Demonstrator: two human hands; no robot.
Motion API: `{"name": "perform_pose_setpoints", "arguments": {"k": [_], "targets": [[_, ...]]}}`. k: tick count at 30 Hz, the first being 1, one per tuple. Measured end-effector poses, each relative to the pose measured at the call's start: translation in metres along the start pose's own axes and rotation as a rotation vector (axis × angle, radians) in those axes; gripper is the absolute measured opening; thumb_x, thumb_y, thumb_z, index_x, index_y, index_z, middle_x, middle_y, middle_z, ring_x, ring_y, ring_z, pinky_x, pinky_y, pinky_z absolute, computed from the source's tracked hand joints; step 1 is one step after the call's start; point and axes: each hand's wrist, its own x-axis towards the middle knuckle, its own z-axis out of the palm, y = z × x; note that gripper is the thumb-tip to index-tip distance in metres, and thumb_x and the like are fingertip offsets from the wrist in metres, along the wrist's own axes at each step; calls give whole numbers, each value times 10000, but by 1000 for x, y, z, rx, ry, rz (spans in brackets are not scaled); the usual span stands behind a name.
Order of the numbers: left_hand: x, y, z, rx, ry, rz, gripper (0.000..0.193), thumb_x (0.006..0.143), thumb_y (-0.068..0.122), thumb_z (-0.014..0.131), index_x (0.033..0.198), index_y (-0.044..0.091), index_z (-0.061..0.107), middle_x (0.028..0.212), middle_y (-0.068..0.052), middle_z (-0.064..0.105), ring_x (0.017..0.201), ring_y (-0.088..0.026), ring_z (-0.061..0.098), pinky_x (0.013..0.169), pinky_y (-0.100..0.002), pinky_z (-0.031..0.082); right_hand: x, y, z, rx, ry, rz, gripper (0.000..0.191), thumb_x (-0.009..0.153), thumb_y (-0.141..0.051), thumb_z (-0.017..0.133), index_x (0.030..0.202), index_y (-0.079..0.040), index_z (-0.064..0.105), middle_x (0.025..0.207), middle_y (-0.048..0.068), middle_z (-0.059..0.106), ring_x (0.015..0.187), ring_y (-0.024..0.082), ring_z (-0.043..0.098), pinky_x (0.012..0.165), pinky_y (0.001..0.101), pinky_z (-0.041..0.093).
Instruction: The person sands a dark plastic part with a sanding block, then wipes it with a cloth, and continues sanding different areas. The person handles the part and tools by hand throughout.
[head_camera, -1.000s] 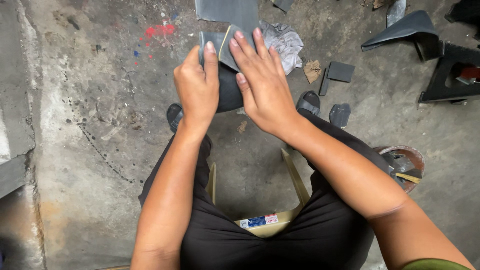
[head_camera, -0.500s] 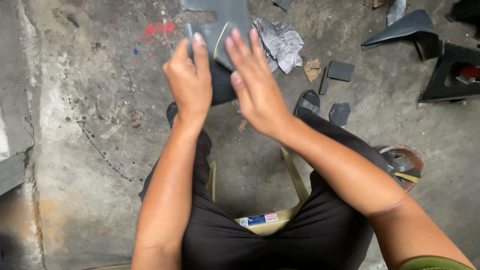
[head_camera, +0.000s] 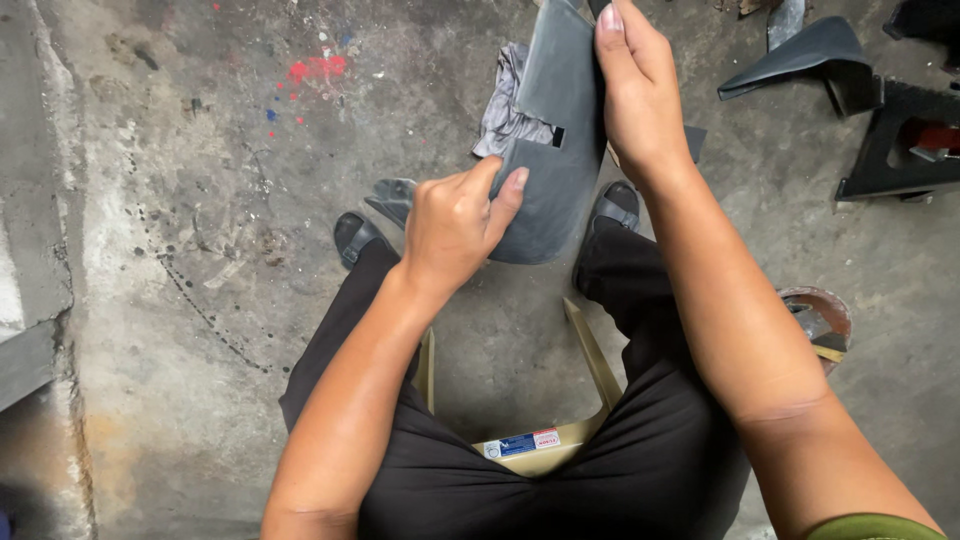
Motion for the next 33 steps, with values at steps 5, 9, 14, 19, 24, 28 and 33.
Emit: {"name": "perform_pose_setpoints", "arguments": {"k": [5, 9, 14, 19, 24, 28, 33], "targets": [[7, -5, 0, 39, 21, -41, 264, 1036, 243, 678, 940, -1, 656, 646, -161, 616, 547, -329, 634, 506, -423, 476, -1, 6, 8, -140, -26, -341, 440, 1215, -243, 396, 1547, 35, 474, 1570, 166, 535, 1492, 248, 455, 1273, 344, 324], [14, -6, 0, 26, 93, -83, 271, 1074, 237, 643, 942, 0, 643, 652, -178, 585, 580, -348, 632, 528, -434, 460, -10, 1, 22, -328, 84, -358, 440, 1203, -250, 401, 1568, -12, 458, 1675, 195, 444, 1629, 316, 355, 1365, 393, 249], [27, -13, 3, -60, 221, -276, 315, 1092, 246, 572, 899, 5, 637, 600, -176, 553, 492, -305, 589, 505, -420, 426, -30, -14, 47, -536, -35, -424, 459, 1195, -215, 398, 1625, -55, 416, 1715, 169, 354, 1644, 367, 217, 1362, 467, 208], [29, -20, 4, -100, 286, -334, 350, 1104, 255, 505, 901, -1, 631, 578, -165, 566, 480, -270, 614, 483, -410, 417, -45, -28, 63, -699, -123, -399, 479, 1154, -196, 436, 1614, -63, 417, 1696, 133, 370, 1614, 354, 230, 1276, 500, 248], [33, -27, -2, -33, 337, -341, 393, 1122, 269, 495, 866, -5, 613, 590, -174, 558, 491, -273, 605, 504, -415, 421, -55, -33, 67, -795, -168, -419, 477, 1130, -209, 463, 1584, -65, 451, 1661, 127, 404, 1581, 341, 296, 1194, 472, 313], [33, -20, -2, -38, 242, -290, 366, 1100, 258, 531, 865, -5, 630, 575, -178, 564, 497, -302, 606, 506, -434, 428, -41, -31, 53, -783, -76, -441, 461, 1153, -196, 443, 1583, -27, 454, 1644, 179, 437, 1566, 373, 323, 1237, 494, 278], [20, 0, 12, -78, 108, -216, 299, 1068, 243, 573, 976, -28, 657, 641, -193, 612, 539, -353, 631, 517, -455, 456, -16, -22, 27, -526, 3, -391, 419, 1196, -195, 422, 1575, -22, 455, 1636, 181, 487, 1573, 357, 417, 1327, 449, 335]]}}
